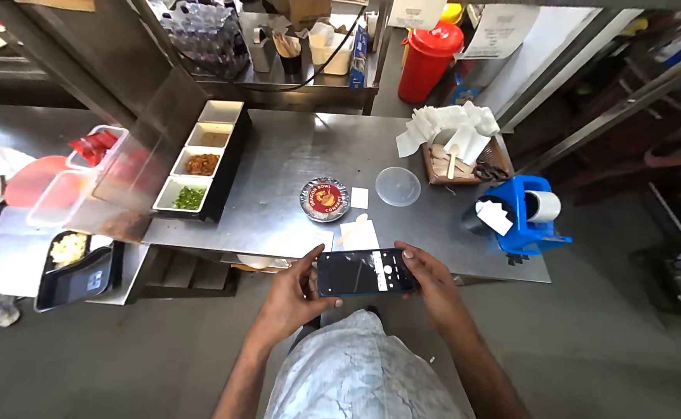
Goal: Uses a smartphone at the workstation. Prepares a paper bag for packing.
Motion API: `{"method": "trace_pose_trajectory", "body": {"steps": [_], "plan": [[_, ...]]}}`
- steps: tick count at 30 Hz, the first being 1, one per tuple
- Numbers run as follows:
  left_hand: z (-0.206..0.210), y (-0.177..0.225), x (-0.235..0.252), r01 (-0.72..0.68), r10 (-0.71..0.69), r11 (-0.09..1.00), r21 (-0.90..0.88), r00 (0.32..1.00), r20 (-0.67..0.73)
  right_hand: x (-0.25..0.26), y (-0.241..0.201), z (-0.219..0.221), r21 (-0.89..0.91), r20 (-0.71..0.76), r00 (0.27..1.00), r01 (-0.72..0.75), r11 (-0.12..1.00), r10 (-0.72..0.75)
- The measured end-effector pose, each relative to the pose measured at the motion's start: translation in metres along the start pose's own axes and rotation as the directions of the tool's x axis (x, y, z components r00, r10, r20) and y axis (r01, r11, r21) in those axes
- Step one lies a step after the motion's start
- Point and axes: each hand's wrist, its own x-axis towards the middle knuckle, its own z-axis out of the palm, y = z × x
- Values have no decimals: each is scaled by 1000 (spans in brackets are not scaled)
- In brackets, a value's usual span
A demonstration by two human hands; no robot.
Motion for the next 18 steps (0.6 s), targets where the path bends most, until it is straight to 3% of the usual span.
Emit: {"method": "trace_pose_trajectory", "body": {"steps": [18], "plan": [[1,3,-10,-9,9,1000,4,1000,-24,-11,0,1,-5,2,999,33,999,-33]]}}
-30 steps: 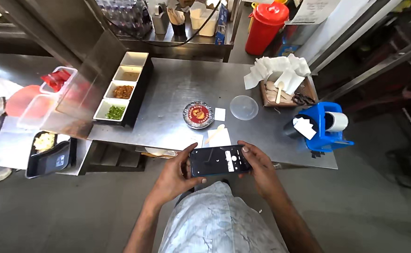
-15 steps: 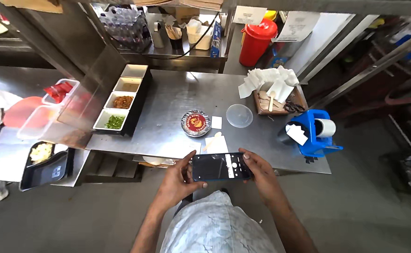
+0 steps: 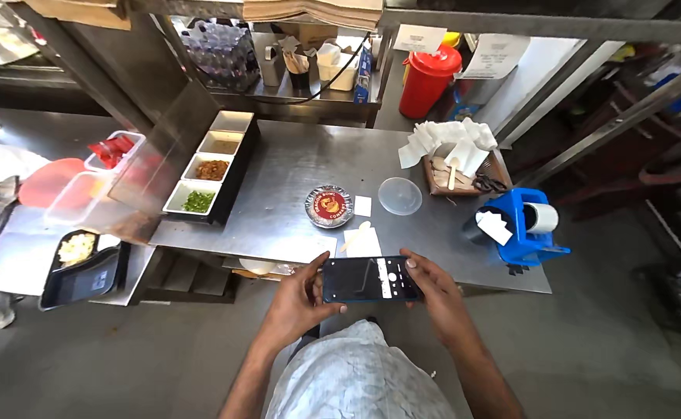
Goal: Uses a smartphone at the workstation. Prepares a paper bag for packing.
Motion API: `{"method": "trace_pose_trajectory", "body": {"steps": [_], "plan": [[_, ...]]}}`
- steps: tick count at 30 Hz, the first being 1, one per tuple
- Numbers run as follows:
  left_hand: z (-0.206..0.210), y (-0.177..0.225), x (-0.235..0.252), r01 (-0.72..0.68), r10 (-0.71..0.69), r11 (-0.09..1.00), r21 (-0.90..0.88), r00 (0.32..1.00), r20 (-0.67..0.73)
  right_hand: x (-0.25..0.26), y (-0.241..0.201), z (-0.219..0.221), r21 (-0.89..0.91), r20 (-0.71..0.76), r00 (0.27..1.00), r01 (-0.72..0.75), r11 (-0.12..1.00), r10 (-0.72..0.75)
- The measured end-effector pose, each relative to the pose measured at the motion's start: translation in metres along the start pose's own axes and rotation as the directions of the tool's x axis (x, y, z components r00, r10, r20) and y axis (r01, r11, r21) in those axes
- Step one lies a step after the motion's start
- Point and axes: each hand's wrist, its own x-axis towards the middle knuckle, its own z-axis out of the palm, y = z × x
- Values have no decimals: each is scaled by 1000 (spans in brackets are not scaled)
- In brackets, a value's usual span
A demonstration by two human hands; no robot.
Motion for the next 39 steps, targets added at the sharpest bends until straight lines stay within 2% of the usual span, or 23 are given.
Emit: {"method": "trace_pose_trajectory", "body": {"steps": [8,14,18,25,31,39], "plan": [[-2,-1,-3,-2,2,1000,20,1000,-18,-1,2,4,-19,-12,1000,-2,1000,2],[-7,9,6,-78,80,995,61,996,-37,1,-11,5,-62,-39,998,46,997,-48],[-17,31,21,-172,179,981,94,981,-70,6,-41,4,-86,-45,983,176,981,-180],[-36,90,42,-349,362,931,106,921,-146,10,-107,-2,-94,-27,903,424,901,-428],[-40,108,48,-397,409,912,103,897,-164,12,-128,-4,-131,-27,870,485,865,-492],[-39,112,48,-408,421,907,109,894,-154,10,-129,-5,-120,-36,851,517,848,-524]]}}
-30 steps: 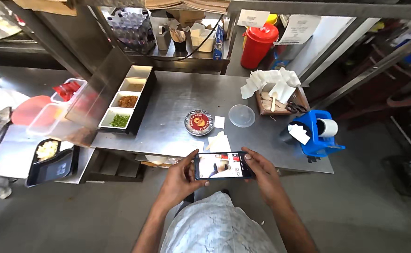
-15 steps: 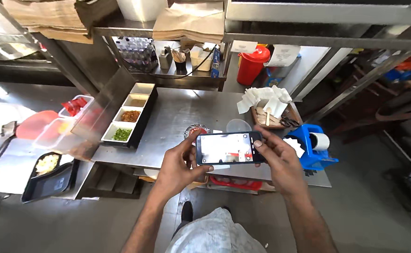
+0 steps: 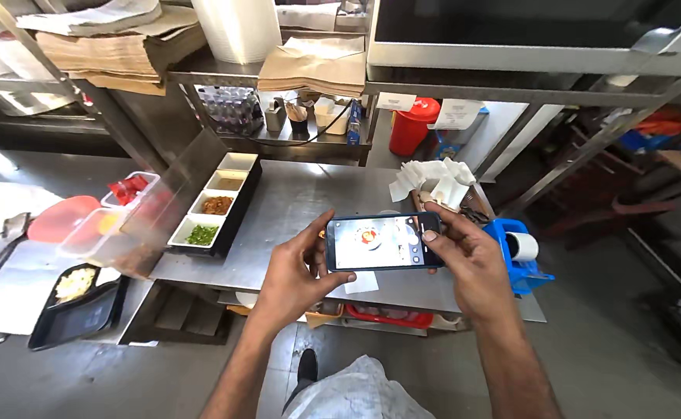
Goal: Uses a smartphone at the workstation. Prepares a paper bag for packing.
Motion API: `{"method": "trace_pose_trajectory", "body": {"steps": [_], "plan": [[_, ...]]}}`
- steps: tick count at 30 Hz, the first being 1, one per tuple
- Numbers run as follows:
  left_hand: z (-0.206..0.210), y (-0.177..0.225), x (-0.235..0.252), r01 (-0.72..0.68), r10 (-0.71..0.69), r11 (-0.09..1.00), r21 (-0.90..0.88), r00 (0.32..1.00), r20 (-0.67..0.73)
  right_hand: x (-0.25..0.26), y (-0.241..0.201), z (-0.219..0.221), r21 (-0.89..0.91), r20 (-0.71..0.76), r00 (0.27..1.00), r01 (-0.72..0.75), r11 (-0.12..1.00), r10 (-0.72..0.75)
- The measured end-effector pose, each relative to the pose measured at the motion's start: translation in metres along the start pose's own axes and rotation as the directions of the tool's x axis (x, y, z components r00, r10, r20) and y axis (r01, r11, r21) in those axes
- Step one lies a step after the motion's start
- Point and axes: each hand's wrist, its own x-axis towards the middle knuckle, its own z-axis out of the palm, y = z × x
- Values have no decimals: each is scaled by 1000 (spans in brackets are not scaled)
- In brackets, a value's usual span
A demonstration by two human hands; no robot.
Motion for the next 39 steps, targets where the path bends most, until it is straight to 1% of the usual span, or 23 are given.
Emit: {"method": "trace_pose_trajectory", "body": {"steps": [4,11,17,30,39], "plan": [[2,2,-2,4,-4,1000,2,1000,1,-4,1,2,-37,-12,1000,-3,999,2],[8,1,-4,-17,17,1000,-4,1000,0,-5,5,5,-55,-76,997,-15,998,11],[9,1,-6,-7,7,1000,4,1000,10,-8,4,2,-33,-71,997,-32,999,30],[10,2,-7,2,-2,1000,-18,1000,16,-10,3,1,-66,-78,997,-35,997,30],[9,1,-9,7,-7,1000,-17,1000,11,-10,6,2,-57,-66,998,-25,998,22]]}}
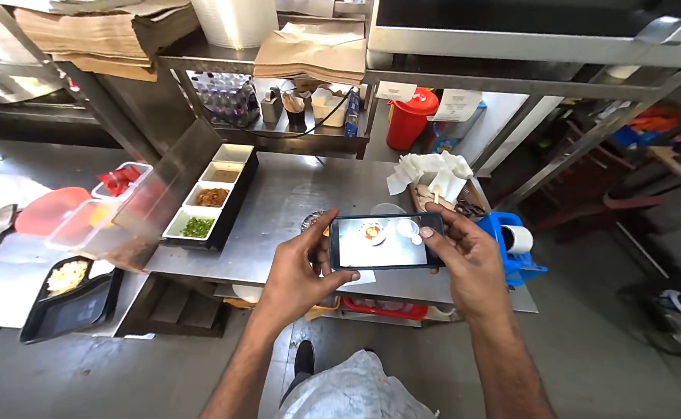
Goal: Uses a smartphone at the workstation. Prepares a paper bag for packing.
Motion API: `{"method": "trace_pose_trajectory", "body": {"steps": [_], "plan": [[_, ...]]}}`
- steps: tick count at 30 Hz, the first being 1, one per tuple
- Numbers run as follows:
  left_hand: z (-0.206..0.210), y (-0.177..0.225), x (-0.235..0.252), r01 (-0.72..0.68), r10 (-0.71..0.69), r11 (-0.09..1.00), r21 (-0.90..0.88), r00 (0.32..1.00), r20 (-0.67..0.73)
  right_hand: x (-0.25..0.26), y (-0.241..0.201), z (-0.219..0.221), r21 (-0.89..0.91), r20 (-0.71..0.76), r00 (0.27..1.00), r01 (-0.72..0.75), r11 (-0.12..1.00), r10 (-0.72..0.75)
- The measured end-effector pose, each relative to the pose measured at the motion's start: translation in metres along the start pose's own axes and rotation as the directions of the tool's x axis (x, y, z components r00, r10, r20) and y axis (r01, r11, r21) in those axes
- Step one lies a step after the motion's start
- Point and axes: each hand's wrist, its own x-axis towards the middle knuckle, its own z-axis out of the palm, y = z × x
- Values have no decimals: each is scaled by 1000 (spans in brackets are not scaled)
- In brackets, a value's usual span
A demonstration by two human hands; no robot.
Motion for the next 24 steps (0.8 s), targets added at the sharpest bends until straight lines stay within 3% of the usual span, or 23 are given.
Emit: {"method": "trace_pose_trajectory", "body": {"steps": [9,12,13,15,17,19,20,21,23,24], "plan": [[-2,-1,0,-4,4,1000,19,1000,-2,0,0,0,-19,1,1000,-1,1000,1],[-12,-5,7,-44,40,999,23,991,131,-4,13,-8,148,124,979,-179,973,162],[-19,-8,13,-66,56,997,31,970,237,-7,23,-12,219,253,933,-313,924,256],[-30,-18,28,-101,59,993,62,872,486,-21,48,-14,255,567,740,-576,777,362],[-32,-28,42,-88,28,995,53,724,689,-39,72,-4,268,801,528,-737,620,281],[-28,-46,46,-12,11,1000,-5,616,788,-60,91,12,303,889,428,-819,488,166],[-25,-57,41,34,0,999,-26,617,787,-70,98,20,335,884,440,-830,445,155],[-21,-66,33,98,-40,995,-35,666,745,-78,102,26,383,858,484,-826,413,172],[-5,-77,4,300,-202,949,-98,816,541,-88,110,33,485,764,598,-779,396,241],[9,-80,-14,418,-308,888,-193,852,424,-89,114,34,520,712,643,-753,404,281]]}}
